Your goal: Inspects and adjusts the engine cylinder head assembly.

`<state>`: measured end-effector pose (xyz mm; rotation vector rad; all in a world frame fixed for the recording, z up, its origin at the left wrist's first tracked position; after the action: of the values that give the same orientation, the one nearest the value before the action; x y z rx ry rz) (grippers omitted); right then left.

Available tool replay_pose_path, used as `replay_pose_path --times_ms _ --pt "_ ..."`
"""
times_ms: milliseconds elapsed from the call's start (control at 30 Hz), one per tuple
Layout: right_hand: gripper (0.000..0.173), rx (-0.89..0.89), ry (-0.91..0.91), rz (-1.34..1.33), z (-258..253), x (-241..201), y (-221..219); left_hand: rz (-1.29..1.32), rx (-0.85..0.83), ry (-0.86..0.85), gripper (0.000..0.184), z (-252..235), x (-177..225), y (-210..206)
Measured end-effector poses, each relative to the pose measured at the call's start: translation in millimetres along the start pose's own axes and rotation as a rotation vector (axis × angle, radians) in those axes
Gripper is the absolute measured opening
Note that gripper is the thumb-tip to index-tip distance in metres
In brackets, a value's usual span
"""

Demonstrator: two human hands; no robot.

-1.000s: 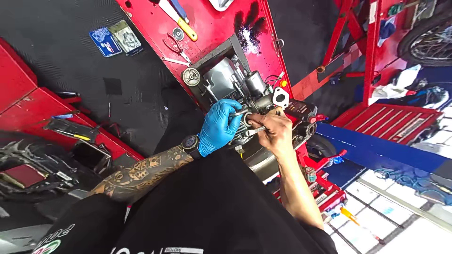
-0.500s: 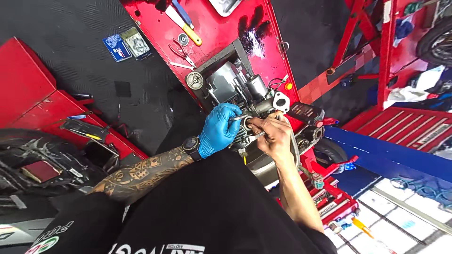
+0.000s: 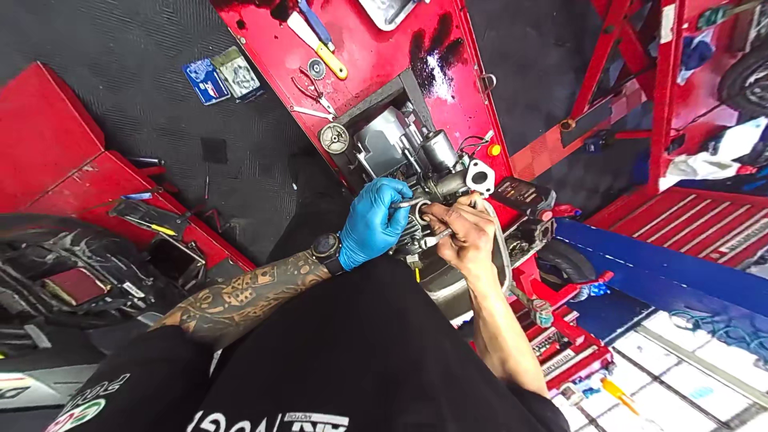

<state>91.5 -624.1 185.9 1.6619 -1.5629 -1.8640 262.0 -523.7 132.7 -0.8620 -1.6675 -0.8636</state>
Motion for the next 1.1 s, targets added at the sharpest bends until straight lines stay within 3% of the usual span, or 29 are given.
replay_pose_path --times_ms 367,500,633,767,933,1100 --pt "0.019 0.011 -0.014 -0.036 1 1 -1 0.016 0.008 -0.008 0.010 0 0 -1" --pt "0.019 -0.015 -0.097 -0.039 2 -3 7 0.008 0.001 -0.004 0.009 0 1 0" --pt "0.058 -0.056 -0.196 0.154 7 -17 36 0.005 -0.001 -0.008 0.007 0 2 0" --pt "0.052 -0.157 -0.292 0.449 11 -27 37 0.042 -0.020 -0.035 0.009 0 0 2" --pt "0.051 -0.235 -0.329 0.505 10 -31 36 0.087 -0.095 -0.089 0.027 2 2 7" --pt "0.052 -0.329 -0.352 0.499 4 -29 43 -0.066 -0.183 -0.224 0.053 6 6 13"
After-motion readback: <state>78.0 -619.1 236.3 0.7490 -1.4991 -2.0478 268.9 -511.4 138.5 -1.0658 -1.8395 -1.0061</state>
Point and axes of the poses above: each hand's wrist, its own z-axis away from the middle knuckle, its own y-axis out of the back of the hand, x = y × z, the point moved 1 cm from there along -z, towards the middle knuckle
